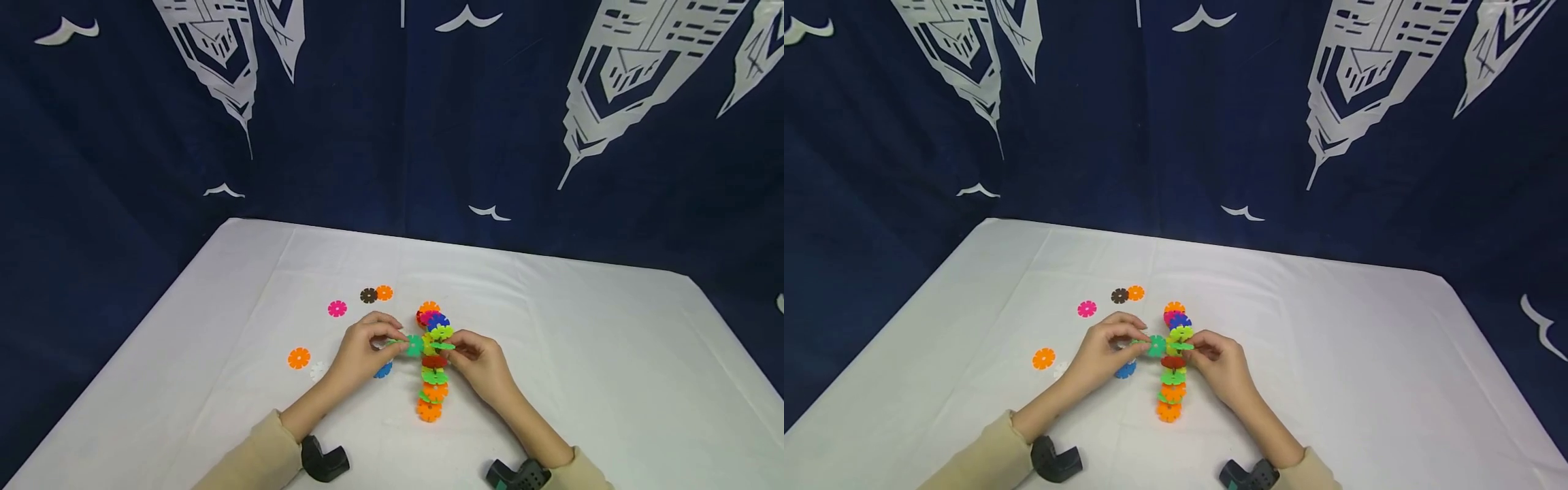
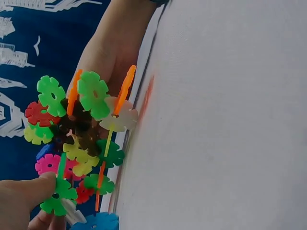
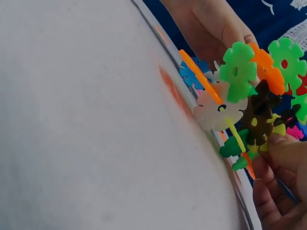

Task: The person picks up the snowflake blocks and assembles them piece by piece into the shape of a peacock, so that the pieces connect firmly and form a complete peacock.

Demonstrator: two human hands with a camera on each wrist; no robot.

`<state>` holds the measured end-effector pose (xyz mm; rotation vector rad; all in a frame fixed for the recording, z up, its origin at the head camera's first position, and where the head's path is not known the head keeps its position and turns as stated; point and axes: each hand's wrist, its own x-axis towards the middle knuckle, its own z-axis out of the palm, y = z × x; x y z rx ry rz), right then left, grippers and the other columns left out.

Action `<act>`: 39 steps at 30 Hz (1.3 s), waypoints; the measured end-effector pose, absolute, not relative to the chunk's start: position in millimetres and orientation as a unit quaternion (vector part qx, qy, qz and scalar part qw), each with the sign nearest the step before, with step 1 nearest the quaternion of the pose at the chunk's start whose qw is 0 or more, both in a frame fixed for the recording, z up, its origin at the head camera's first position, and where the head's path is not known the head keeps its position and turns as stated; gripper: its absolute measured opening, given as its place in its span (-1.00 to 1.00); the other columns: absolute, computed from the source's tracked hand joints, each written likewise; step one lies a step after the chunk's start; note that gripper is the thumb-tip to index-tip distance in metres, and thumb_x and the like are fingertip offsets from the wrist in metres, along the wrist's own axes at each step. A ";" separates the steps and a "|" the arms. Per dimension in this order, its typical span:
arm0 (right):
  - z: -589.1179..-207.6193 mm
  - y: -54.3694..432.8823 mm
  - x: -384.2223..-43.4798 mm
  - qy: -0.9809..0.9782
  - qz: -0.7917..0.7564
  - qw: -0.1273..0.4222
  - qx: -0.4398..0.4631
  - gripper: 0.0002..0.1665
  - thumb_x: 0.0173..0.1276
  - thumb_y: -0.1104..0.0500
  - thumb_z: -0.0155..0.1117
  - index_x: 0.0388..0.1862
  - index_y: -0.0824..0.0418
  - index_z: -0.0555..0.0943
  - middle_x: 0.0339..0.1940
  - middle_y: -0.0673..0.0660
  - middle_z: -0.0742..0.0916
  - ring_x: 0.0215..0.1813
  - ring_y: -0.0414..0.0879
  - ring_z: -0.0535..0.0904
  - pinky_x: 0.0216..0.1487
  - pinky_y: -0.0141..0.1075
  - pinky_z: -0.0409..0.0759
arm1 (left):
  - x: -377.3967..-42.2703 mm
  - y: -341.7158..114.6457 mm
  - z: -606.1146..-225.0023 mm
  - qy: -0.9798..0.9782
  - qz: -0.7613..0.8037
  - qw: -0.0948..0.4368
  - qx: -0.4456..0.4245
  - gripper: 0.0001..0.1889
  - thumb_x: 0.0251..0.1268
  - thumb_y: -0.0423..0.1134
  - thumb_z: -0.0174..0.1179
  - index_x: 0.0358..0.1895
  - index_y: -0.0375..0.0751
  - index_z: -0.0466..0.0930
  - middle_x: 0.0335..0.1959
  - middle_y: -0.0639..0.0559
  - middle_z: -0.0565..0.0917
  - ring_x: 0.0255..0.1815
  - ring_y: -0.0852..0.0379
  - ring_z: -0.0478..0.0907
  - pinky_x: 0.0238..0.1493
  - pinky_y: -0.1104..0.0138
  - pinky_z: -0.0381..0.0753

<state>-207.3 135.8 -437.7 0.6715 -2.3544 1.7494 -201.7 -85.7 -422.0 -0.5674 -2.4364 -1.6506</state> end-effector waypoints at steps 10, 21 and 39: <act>-443.1 140.2 -209.5 -0.737 0.635 0.015 0.229 -0.88 0.16 0.58 0.19 -0.37 0.45 0.57 -0.33 0.31 0.67 -0.31 -0.16 0.64 -0.29 -0.34 0.63 | -203.0 -82.7 -423.3 -0.822 -0.525 0.086 -0.201 -0.94 0.03 -0.37 0.39 -0.40 -0.16 0.73 -0.51 0.28 0.52 -0.40 0.26 0.50 -0.36 0.39 0.58; -444.9 138.9 -209.1 -0.717 0.659 0.000 0.228 -0.85 0.15 0.64 0.10 -0.37 0.50 0.54 -0.31 0.12 0.68 -0.31 -0.15 0.65 -0.31 -0.27 0.64 | -202.2 -86.8 -418.2 -0.826 -0.516 0.074 -0.213 -0.94 0.02 -0.38 0.40 -0.41 -0.17 0.74 -0.54 0.27 0.51 -0.42 0.27 0.50 -0.38 0.38 0.57; -444.2 137.1 -208.5 -0.708 0.662 0.023 0.244 -0.85 0.13 0.65 0.14 -0.36 0.51 0.53 -0.32 0.13 0.71 -0.27 -0.17 0.64 -0.29 -0.29 0.64 | -203.0 -86.5 -421.2 -0.825 -0.516 0.073 -0.219 -0.92 0.00 -0.40 0.40 -0.40 -0.18 0.74 -0.52 0.25 0.52 -0.42 0.26 0.51 -0.40 0.39 0.59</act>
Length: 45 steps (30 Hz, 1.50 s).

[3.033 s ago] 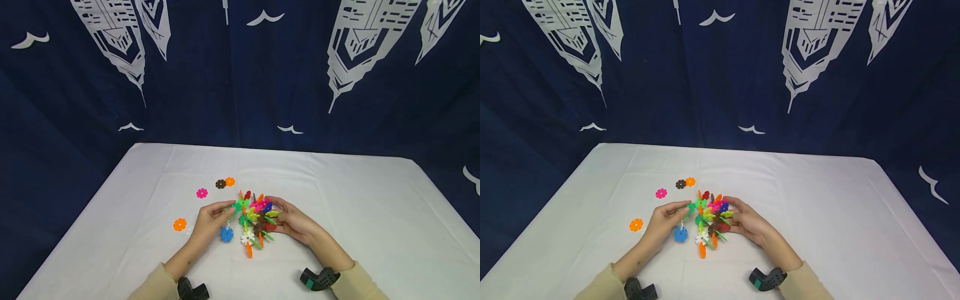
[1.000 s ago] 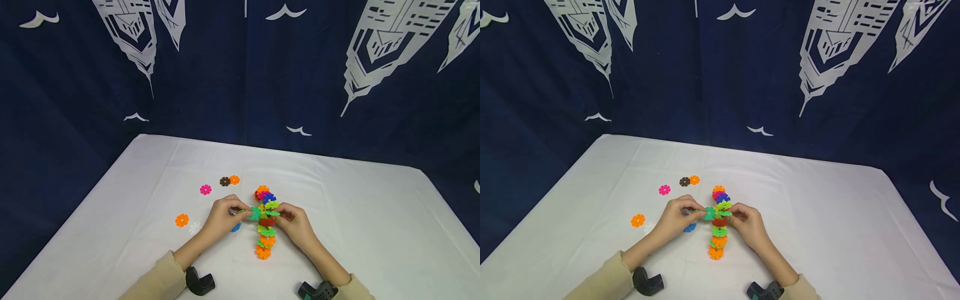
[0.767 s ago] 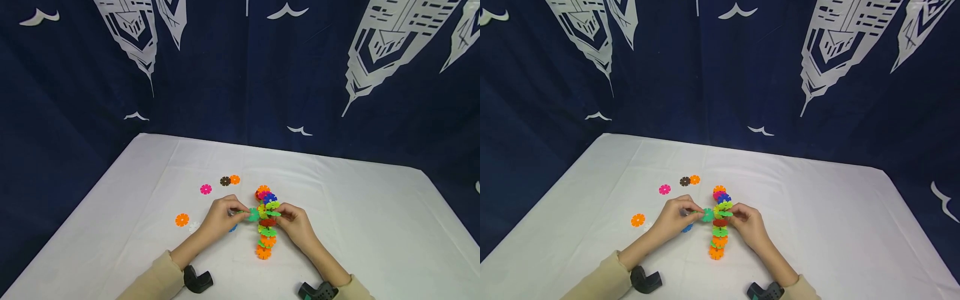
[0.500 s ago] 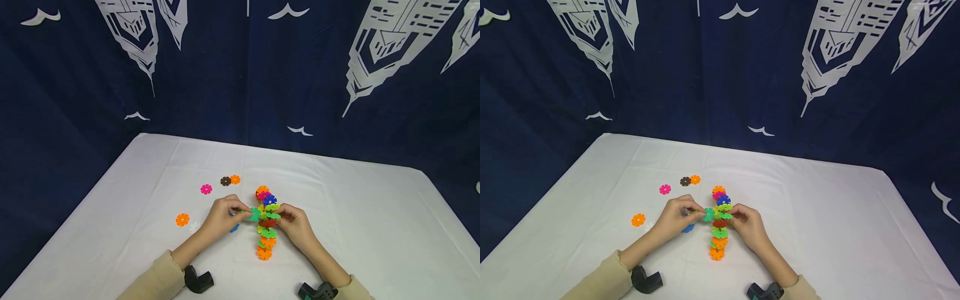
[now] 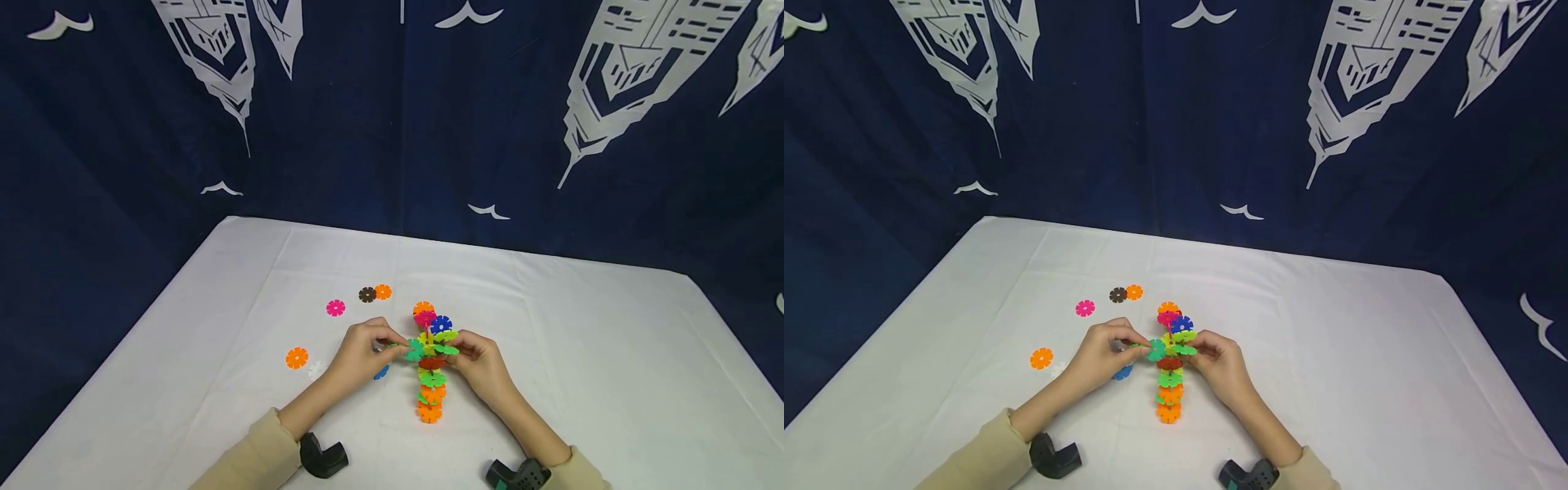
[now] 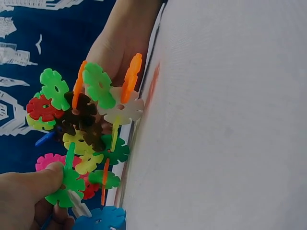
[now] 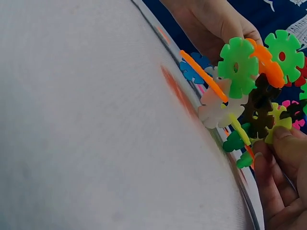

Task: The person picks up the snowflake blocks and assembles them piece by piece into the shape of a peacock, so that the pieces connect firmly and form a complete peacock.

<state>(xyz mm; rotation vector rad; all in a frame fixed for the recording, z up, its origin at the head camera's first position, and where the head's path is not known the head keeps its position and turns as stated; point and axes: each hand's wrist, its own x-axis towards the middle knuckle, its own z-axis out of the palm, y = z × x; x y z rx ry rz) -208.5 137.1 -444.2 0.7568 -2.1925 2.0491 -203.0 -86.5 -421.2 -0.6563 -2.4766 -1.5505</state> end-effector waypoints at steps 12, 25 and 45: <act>-445.9 135.5 -208.7 -0.764 0.588 0.103 0.244 -0.67 0.01 0.70 0.14 -0.45 0.33 0.61 -0.44 0.12 0.70 -0.45 -0.24 0.56 -0.45 -0.43 0.59 | -204.7 -80.2 -429.1 -0.802 -0.554 0.080 -0.209 -0.94 0.01 -0.42 0.38 -0.42 -0.20 0.72 -0.51 0.17 0.54 -0.46 0.21 0.50 -0.46 0.37 0.55; -421.3 122.7 -195.2 -0.769 0.574 0.154 0.236 -0.69 -0.04 0.77 0.10 -0.52 0.44 0.57 -0.45 0.25 0.68 -0.39 -0.29 0.57 -0.42 -0.47 0.58 | -190.2 -75.1 -400.6 -0.771 -0.599 0.075 -0.201 -0.96 0.08 -0.52 0.29 -0.46 -0.43 0.64 -0.49 -0.10 0.56 -0.47 0.10 0.49 -0.47 0.37 0.48; -448.5 129.7 -210.2 -0.739 0.617 0.125 0.239 -0.73 0.00 0.75 0.15 -0.46 0.46 0.58 -0.42 0.31 0.68 -0.39 -0.16 0.63 -0.39 -0.39 0.62 | -191.3 -74.8 -403.6 -0.770 -0.605 0.082 -0.185 -0.96 0.07 -0.50 0.31 -0.39 -0.35 0.69 -0.51 -0.05 0.56 -0.44 0.15 0.45 -0.41 0.34 0.52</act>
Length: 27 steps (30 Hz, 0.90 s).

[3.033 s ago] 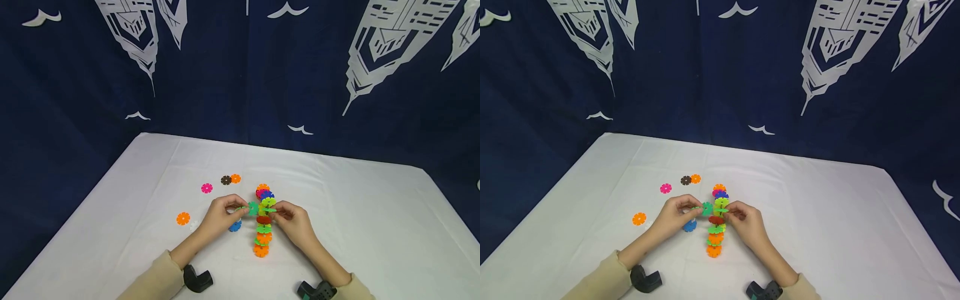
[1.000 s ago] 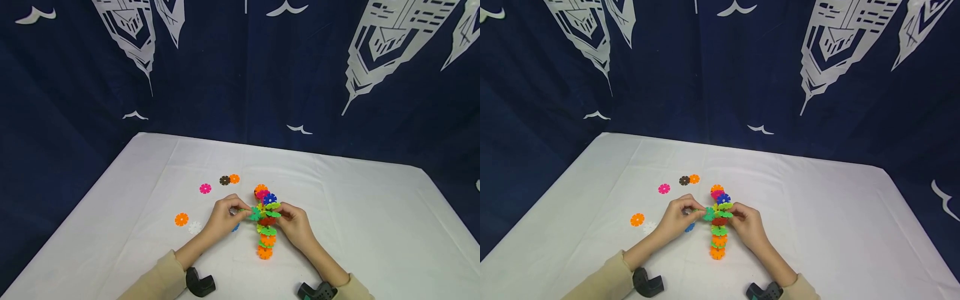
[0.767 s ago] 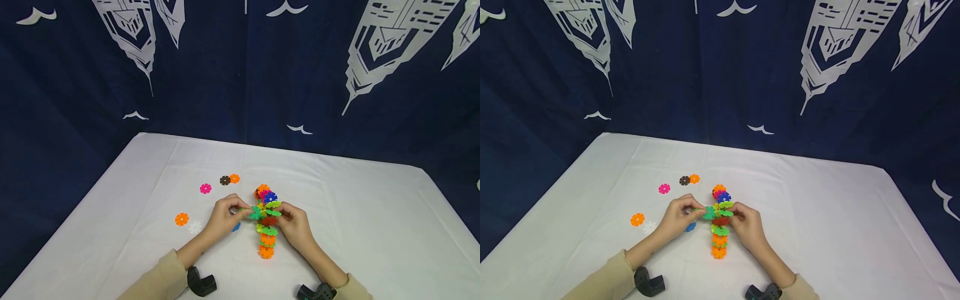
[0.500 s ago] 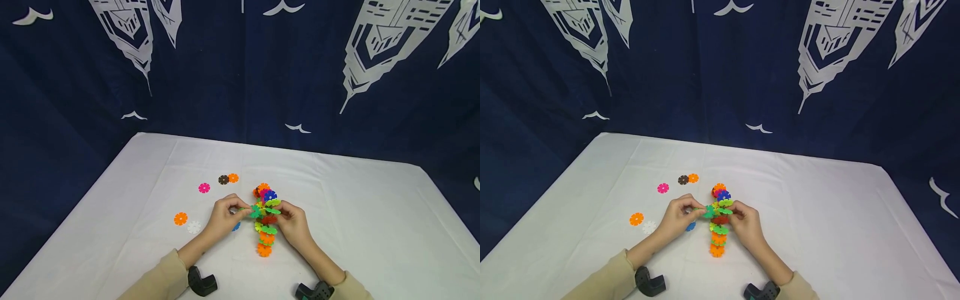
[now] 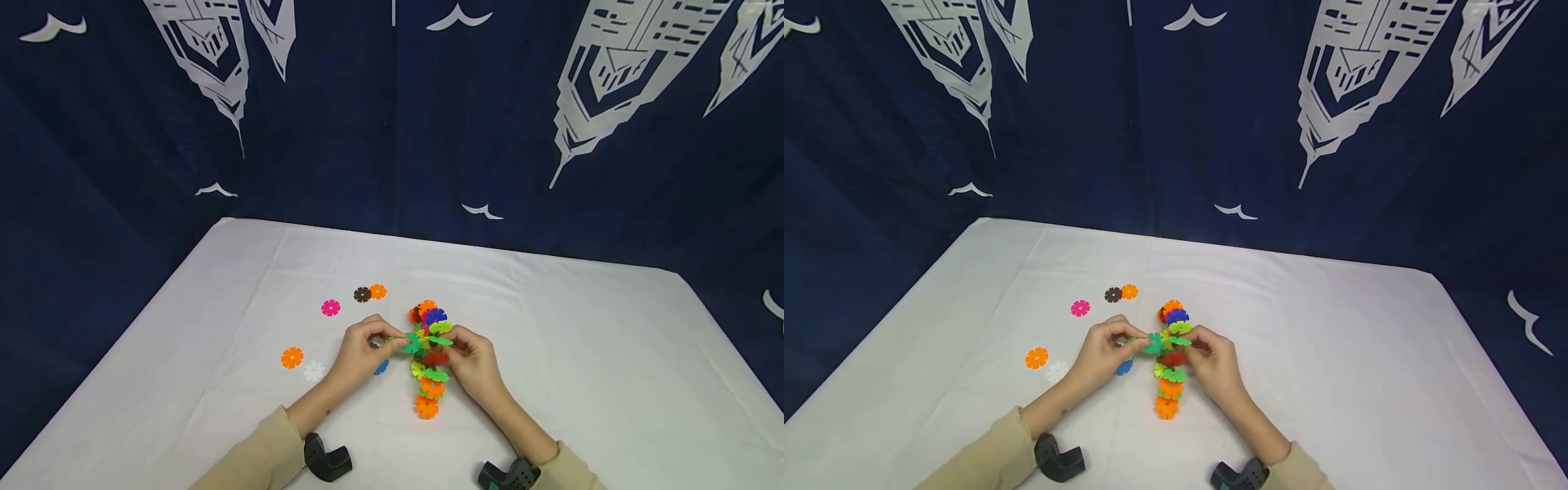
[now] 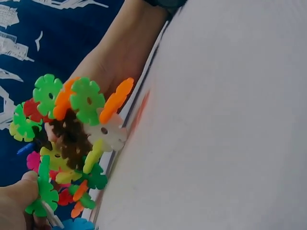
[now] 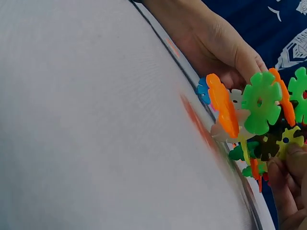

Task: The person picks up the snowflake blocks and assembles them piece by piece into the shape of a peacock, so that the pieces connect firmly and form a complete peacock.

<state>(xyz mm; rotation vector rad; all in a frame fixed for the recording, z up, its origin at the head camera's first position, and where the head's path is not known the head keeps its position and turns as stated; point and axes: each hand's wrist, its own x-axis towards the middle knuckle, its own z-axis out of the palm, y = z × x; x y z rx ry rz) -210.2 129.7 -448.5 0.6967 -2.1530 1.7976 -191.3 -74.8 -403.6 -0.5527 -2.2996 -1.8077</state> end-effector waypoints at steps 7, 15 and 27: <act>-444.3 131.1 -208.5 -0.723 0.653 0.070 0.216 -0.84 0.09 0.63 0.22 -0.39 0.46 0.58 -0.40 0.27 0.67 -0.39 -0.13 0.64 -0.32 -0.33 0.63 | -189.4 -87.0 -402.1 -0.782 -0.594 0.051 -0.181 -0.86 0.14 -0.47 0.27 -0.22 -0.40 0.68 -0.39 -0.07 0.65 -0.34 0.10 0.53 -0.24 0.27 0.58; -447.0 131.5 -208.1 -0.713 0.663 0.070 0.217 -0.84 0.08 0.65 0.20 -0.41 0.48 0.56 -0.39 0.32 0.66 -0.36 -0.13 0.64 -0.28 -0.32 0.63 | -189.7 -86.6 -402.9 -0.775 -0.603 0.069 -0.177 -0.96 0.08 -0.57 0.26 -0.37 -0.48 0.65 -0.40 -0.19 0.67 -0.36 0.02 0.59 -0.22 0.25 0.61; -438.6 135.0 -204.9 -0.710 0.665 0.055 0.225 -0.88 0.13 0.63 0.18 -0.42 0.49 0.53 -0.35 0.33 0.67 -0.32 -0.10 0.65 -0.30 -0.28 0.64 | -187.1 -85.5 -395.4 -0.766 -0.616 0.062 -0.170 -0.95 0.10 -0.56 0.26 -0.36 -0.48 0.66 -0.40 -0.17 0.66 -0.39 0.14 0.54 -0.25 0.29 0.59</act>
